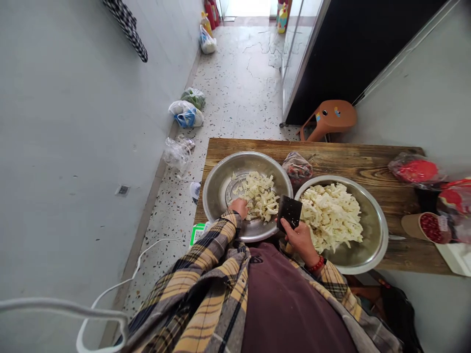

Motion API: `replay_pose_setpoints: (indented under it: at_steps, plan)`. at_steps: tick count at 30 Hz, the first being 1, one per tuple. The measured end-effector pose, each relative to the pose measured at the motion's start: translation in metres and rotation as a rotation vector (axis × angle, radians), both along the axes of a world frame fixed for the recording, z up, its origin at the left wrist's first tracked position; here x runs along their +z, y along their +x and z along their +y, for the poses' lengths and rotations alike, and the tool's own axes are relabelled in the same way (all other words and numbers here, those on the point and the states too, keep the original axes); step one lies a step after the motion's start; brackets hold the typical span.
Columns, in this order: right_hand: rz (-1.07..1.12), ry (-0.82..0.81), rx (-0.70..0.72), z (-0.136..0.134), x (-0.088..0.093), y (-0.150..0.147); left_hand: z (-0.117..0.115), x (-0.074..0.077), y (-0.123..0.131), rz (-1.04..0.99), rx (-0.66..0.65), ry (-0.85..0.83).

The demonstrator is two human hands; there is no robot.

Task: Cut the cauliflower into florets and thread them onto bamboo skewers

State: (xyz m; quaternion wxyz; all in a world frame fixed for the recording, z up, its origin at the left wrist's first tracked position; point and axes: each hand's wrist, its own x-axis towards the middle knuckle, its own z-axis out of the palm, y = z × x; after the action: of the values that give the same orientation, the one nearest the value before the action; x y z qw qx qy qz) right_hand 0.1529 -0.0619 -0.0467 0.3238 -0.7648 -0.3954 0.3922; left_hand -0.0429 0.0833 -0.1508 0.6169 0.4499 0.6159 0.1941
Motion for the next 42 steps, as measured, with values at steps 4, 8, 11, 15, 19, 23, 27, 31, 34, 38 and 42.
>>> replay_pose_setpoints:
  at_steps: [4, 8, 11, 15, 19, 23, 27, 31, 34, 38, 42]
  plan:
    - [-0.035, 0.017, -0.010, -0.004, -0.003, -0.002, -0.004, 0.006, 0.003, -0.059, 0.017, -0.055]
    - [0.024, 0.023, -0.009, -0.002, -0.001, -0.003, -0.011, 0.031, 0.006, -0.216, 0.067, -0.125]
    - [0.071, 0.048, 0.017, 0.007, 0.006, -0.005, -0.019, 0.055, 0.013, -0.345, 0.131, -0.135]
    - [0.112, 0.092, 0.055, 0.020, 0.014, -0.012, -0.032, 0.078, 0.027, -0.443, 0.204, -0.117]
    - [0.089, 0.138, 0.076, 0.026, 0.013, -0.017, -0.047, 0.089, 0.042, -0.473, 0.247, -0.100]
    - [-0.001, 0.174, 0.062, 0.024, 0.009, -0.015, -0.058, 0.097, 0.049, -0.477, 0.226, -0.091]
    - [-0.114, 0.220, 0.076, 0.019, 0.014, -0.006, -0.053, 0.109, 0.037, -0.482, 0.040, -0.088]
    - [-0.246, 0.347, 0.317, 0.017, 0.026, 0.001, -0.041, 0.113, 0.024, -0.334, -0.224, -0.067]
    - [-0.398, 0.440, 0.541, 0.013, 0.030, 0.003, -0.041, 0.110, 0.024, -0.221, -0.392, -0.054]
    - [-0.484, 0.448, 0.586, 0.005, 0.026, 0.006, -0.055, 0.101, 0.035, -0.218, -0.450, -0.094]
    - [-0.512, 0.439, 0.576, 0.003, 0.019, 0.004, -0.070, 0.090, 0.045, -0.183, -0.427, -0.069]
